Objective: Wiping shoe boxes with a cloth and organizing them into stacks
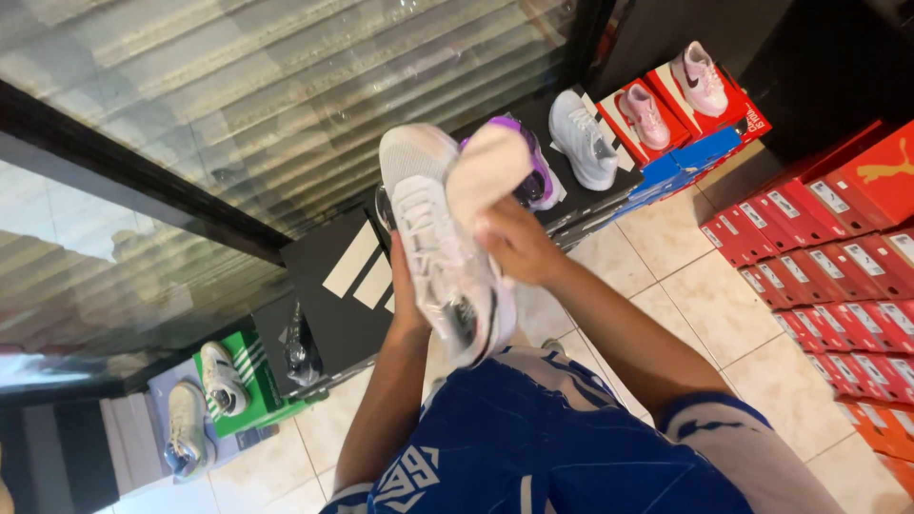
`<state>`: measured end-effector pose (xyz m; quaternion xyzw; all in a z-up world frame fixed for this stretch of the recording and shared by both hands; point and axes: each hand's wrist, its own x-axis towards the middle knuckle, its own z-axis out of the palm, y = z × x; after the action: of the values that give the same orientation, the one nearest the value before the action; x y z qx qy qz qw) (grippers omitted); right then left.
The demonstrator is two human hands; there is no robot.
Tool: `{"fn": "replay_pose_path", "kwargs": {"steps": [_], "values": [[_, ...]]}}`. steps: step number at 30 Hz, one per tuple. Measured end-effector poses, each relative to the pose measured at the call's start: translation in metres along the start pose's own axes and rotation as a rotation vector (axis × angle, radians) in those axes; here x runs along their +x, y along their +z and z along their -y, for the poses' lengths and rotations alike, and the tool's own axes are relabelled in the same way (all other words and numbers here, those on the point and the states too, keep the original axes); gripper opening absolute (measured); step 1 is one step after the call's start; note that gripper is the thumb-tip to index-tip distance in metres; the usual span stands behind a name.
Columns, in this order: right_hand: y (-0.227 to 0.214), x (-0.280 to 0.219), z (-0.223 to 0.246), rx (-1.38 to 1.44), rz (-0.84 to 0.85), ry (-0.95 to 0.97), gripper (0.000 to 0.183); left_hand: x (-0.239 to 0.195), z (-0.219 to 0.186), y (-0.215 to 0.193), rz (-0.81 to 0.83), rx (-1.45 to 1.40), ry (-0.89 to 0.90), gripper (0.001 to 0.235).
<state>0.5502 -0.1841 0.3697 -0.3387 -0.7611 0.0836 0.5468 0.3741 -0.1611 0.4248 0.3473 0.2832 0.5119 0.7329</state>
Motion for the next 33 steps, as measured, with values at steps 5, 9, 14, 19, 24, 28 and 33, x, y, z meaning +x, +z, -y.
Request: {"fn": "replay_pose_path", "kwargs": {"steps": [5,9,14,19,24,28,33], "values": [[-0.01,0.04,0.077,0.132,0.066,0.011,0.033,-0.005,-0.028,0.008,-0.131,0.259,0.226,0.065],[-0.007,0.046,0.099,-0.023,0.108,-0.121,0.024,-0.005,-0.03,-0.011,-0.208,0.484,0.382,0.073],[0.001,0.037,0.025,0.332,-0.177,0.326,0.037,-0.045,-0.037,-0.021,0.168,0.553,0.253,0.08],[-0.002,0.04,0.068,0.726,-0.446,0.966,0.06,-0.052,0.006,-0.076,0.339,0.275,0.198,0.083],[0.015,-0.016,0.029,0.63,-0.254,0.72,0.03,-0.034,0.13,-0.164,-0.168,-0.168,-0.083,0.068],[-0.011,0.01,0.007,0.193,0.073,0.089,0.016,-0.05,0.032,-0.103,0.089,0.258,0.141,0.085],[-0.017,0.092,0.008,0.052,0.049,0.042,0.018,-0.054,-0.005,-0.049,0.222,0.579,0.394,0.092]]}}
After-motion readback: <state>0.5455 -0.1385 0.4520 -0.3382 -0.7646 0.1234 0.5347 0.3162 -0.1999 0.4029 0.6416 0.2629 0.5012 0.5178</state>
